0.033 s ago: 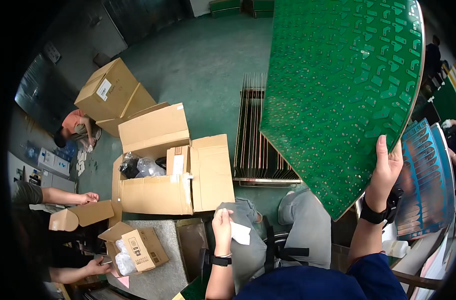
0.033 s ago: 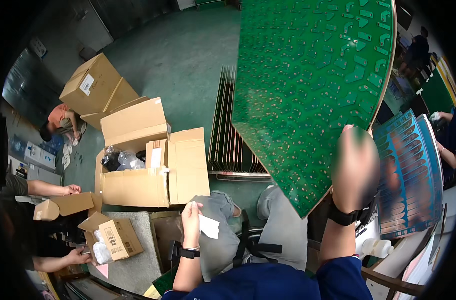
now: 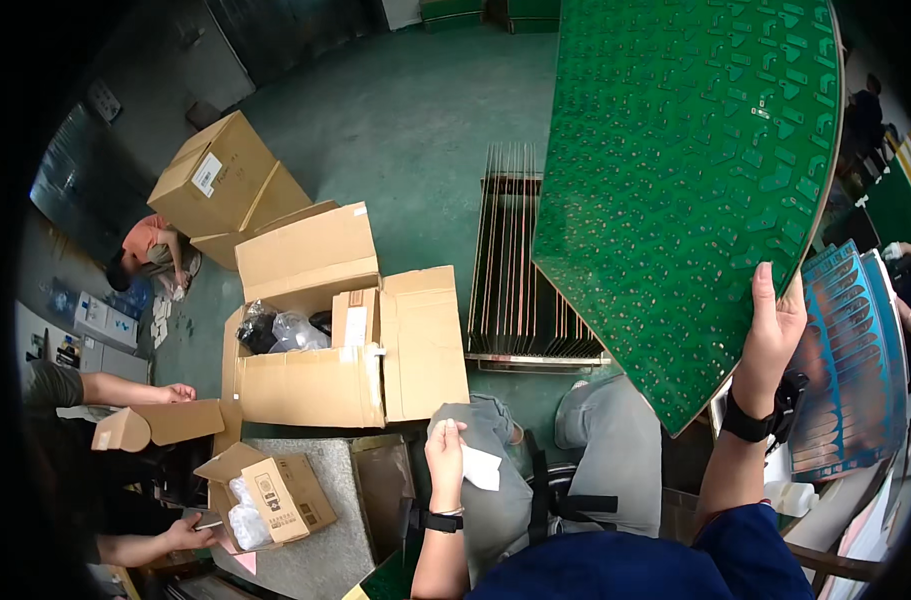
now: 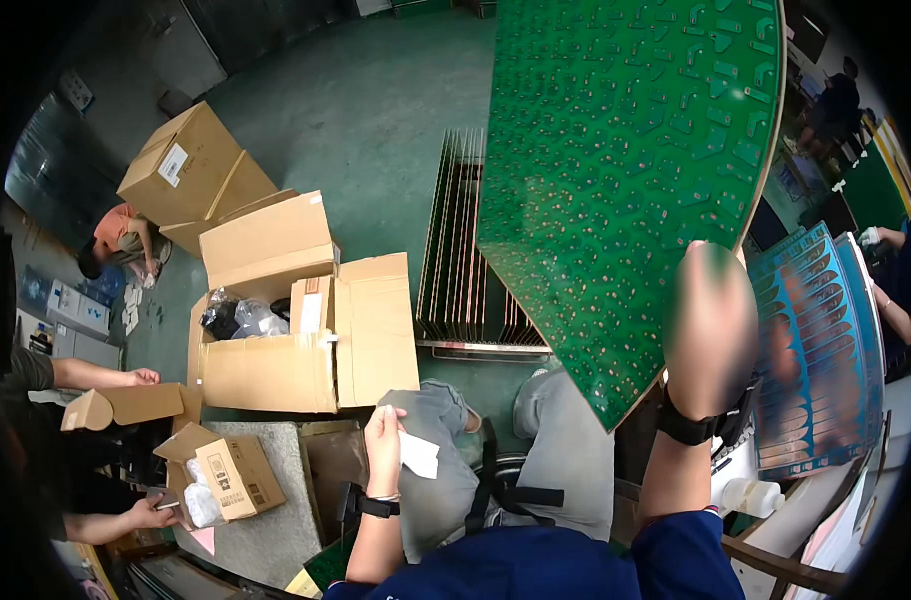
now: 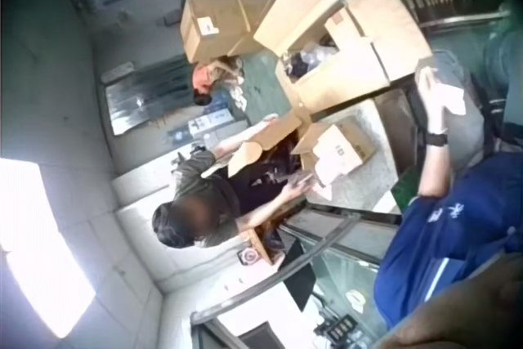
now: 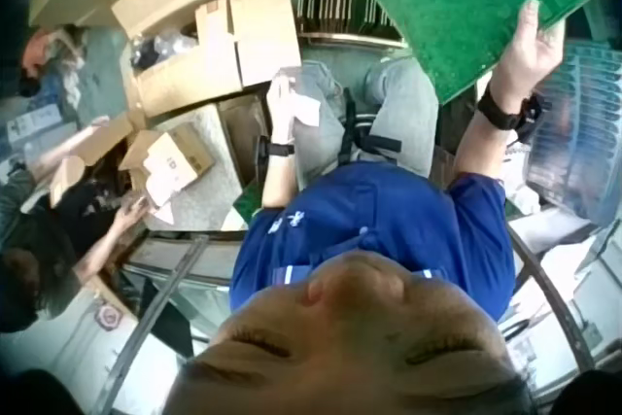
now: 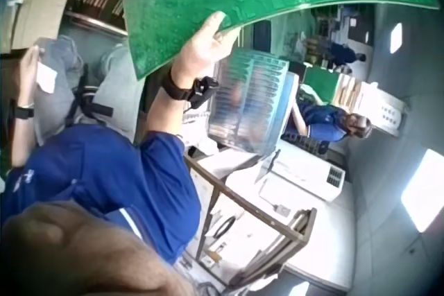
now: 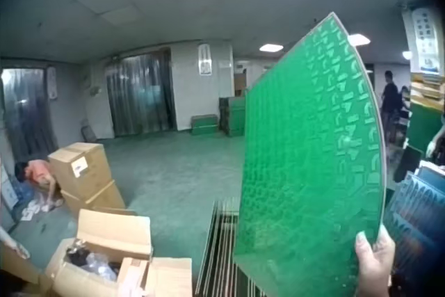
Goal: The recorder is inspecting large patterned green plates and mesh components in a factory floor setting, interacting with several other workers.
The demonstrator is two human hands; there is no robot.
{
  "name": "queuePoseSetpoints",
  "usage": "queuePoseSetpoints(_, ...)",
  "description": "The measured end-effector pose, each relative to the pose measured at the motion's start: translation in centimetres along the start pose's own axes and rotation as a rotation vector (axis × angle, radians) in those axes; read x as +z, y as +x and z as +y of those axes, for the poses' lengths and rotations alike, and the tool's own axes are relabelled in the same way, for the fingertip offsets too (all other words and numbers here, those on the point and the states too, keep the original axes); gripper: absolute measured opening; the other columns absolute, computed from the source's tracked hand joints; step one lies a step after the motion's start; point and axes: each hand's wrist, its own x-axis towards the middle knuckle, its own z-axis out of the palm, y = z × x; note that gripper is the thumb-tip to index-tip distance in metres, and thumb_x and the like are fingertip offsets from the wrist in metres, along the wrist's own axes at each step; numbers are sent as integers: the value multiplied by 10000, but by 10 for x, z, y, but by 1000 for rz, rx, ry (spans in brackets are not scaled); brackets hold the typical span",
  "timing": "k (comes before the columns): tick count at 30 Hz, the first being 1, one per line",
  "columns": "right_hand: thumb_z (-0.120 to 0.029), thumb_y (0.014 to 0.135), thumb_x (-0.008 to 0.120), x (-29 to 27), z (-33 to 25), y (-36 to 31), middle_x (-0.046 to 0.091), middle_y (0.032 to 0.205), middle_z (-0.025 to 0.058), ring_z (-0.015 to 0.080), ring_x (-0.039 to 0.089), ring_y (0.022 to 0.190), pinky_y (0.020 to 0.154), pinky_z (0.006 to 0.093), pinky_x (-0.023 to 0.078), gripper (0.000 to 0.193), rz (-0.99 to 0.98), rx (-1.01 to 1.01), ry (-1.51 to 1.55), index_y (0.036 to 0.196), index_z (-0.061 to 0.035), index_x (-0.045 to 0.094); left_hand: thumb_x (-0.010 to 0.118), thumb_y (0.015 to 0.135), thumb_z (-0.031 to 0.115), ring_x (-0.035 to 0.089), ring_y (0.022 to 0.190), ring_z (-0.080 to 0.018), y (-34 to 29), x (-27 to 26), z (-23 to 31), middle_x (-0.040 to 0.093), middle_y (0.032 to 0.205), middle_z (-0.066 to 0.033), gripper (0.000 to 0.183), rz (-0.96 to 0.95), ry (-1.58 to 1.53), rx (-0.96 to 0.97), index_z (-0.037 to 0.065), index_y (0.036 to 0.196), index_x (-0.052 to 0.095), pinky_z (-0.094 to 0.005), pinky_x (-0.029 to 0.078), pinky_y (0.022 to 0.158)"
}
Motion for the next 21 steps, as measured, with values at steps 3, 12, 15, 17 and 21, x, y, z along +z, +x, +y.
queuePoseSetpoints(3, -106, 941, 529, 21, 20, 16, 605, 1062, 44, 83, 531, 922, 830, 214, 410, 303, -61, 25, -32, 1203, 46, 532, 458, 971, 202, 442, 527, -57, -3, -1, -13, 464, 560, 12, 287, 33, 136, 29, 12, 821, 611, -233, 353, 490)
queuePoseSetpoints(12, -19, 921, 490, 93, 162, 7, 631, 1106, 138, 149, 578, 993, 864, 272, 441, 321, -171, 71, -227, 1227, 76, 503, 463, 958, 150, 463, 512, -64, -1, 8, -21, 492, 557, 3, 249, 153, 198, 130, 6, 814, 606, -234, 369, 487)
queuePoseSetpoints(15, -10, 898, 509, 112, 206, -7, 640, 1095, 188, 168, 614, 985, 828, 290, 466, 339, -180, 93, -361, 1231, 52, 504, 478, 944, 127, 489, 514, -79, -1, 5, -22, 514, 565, -18, 223, 156, 204, 118, -6, 821, 608, -247, 388, 489)
queuePoseSetpoints(17, 6, 882, 503, 117, 227, -13, 631, 1065, 225, 247, 644, 968, 802, 311, 482, 348, -203, 135, -406, 1230, 12, 518, 492, 933, 110, 506, 512, -92, -1, 4, -20, 531, 571, -33, 202, 156, 209, 91, -12, 828, 613, -258, 402, 489)
queuePoseSetpoints(21, 11, 871, 507, 118, 250, -4, 650, 1017, 206, 299, 644, 951, 795, 332, 485, 323, -215, 140, -433, 1192, 11, 538, 487, 930, 100, 508, 493, -100, -2, 6, -16, 531, 554, -44, 202, 180, 236, 89, -15, 821, 612, -258, 397, 482)
